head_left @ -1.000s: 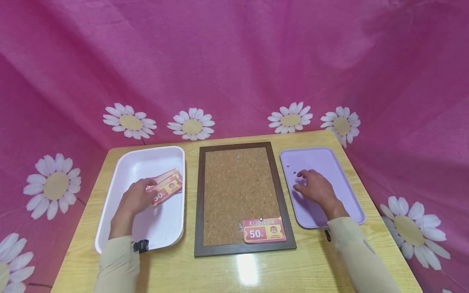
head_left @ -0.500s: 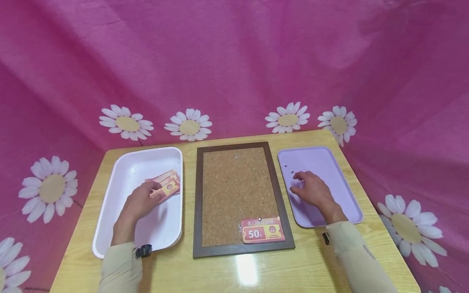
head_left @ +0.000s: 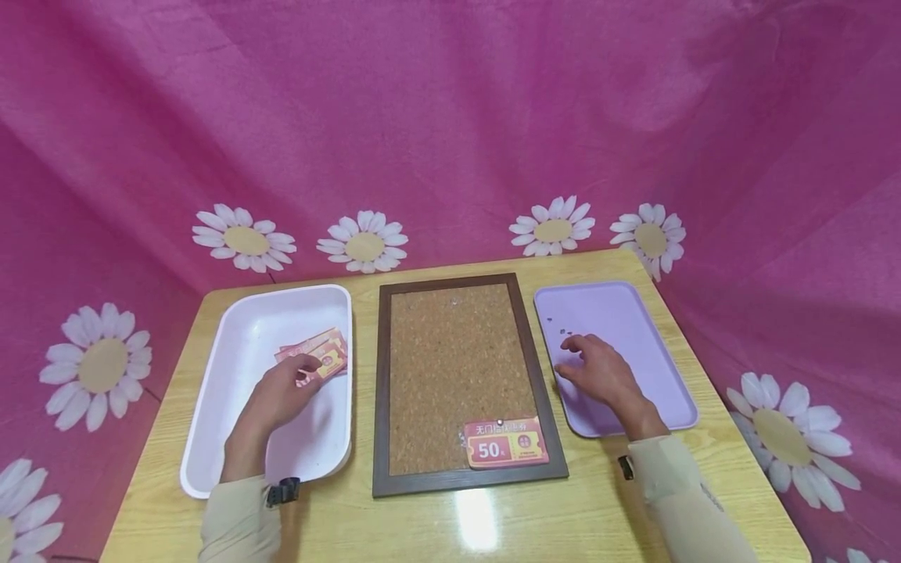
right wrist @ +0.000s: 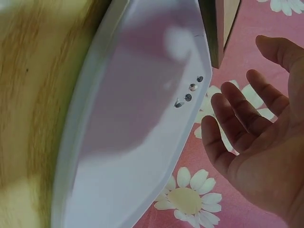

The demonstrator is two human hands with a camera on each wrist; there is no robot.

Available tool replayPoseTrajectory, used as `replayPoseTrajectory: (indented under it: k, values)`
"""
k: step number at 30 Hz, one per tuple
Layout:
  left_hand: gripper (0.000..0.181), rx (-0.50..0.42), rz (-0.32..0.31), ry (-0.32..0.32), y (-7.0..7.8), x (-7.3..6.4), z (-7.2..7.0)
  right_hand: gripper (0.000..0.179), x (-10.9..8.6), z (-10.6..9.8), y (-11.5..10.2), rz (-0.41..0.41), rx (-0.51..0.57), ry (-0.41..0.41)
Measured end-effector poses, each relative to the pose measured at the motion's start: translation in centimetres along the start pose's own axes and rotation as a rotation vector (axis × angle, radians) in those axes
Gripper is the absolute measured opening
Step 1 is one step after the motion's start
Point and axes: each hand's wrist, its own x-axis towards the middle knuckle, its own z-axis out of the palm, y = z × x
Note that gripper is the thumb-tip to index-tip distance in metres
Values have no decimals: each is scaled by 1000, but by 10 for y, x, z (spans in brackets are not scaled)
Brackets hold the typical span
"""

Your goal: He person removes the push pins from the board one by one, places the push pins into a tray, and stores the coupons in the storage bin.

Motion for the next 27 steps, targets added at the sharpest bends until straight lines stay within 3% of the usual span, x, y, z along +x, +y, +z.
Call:
replayPoseTrajectory:
  k: [13,19,27]
  values:
    - [36,-45,43,16,6,-1,11,40,-6,1,-9,-17,101,-1]
    - [36,-54,41,22,14,-9,16,40,-12,3,-15,-6,116,-4]
    - [34,-55,88,74,26,-15,27,42,-12,8,-19,11,122,-7]
